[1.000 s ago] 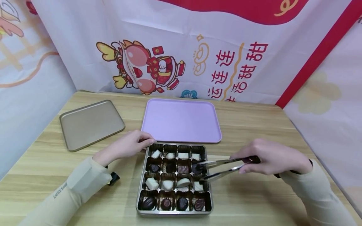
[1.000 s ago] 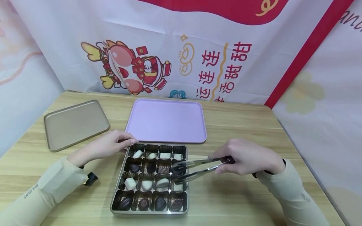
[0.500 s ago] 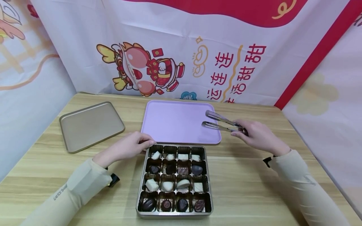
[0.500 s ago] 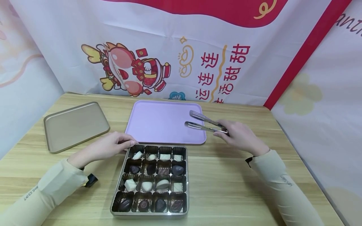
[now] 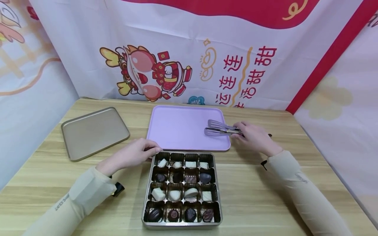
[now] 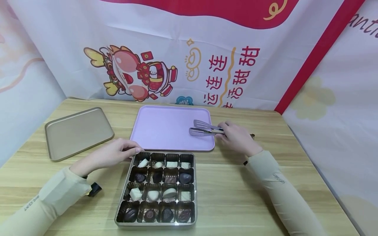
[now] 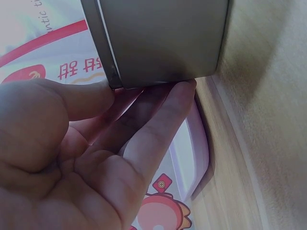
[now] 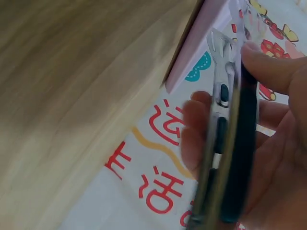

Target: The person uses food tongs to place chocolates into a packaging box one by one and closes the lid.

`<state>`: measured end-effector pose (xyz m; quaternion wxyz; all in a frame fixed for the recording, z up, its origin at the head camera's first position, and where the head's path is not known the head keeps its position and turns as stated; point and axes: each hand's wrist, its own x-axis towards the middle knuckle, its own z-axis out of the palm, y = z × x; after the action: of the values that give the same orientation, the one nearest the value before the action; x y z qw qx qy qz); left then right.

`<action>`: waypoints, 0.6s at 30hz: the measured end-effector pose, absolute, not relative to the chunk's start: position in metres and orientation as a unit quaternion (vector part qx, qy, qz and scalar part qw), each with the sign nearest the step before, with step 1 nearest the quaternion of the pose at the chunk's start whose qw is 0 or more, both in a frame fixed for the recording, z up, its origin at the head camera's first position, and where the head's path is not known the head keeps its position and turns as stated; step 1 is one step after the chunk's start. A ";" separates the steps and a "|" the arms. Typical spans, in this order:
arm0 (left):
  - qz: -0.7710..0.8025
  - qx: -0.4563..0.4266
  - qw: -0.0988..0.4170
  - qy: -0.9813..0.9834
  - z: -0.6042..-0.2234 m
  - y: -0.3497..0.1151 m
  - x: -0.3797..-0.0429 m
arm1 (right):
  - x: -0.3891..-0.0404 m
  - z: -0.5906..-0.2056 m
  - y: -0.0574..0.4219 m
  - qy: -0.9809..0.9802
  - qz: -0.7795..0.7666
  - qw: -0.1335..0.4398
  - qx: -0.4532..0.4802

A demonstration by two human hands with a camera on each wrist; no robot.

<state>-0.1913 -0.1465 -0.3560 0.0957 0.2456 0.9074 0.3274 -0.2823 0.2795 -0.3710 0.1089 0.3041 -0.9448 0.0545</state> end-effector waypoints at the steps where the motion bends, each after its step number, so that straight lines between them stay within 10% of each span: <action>1: 0.328 0.245 0.097 0.907 -0.356 -0.146 -0.191 | -0.285 -0.372 0.278 -0.946 0.051 0.105 0.302; 18: 0.326 0.265 0.118 0.899 -0.354 -0.140 -0.197 | -0.291 -0.368 0.286 -0.955 0.096 0.069 0.273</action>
<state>-0.1966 -0.1404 -0.3545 0.1181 0.2654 0.8995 0.3264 -0.2914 0.2857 -0.3682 0.0686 0.2735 -0.9546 0.0964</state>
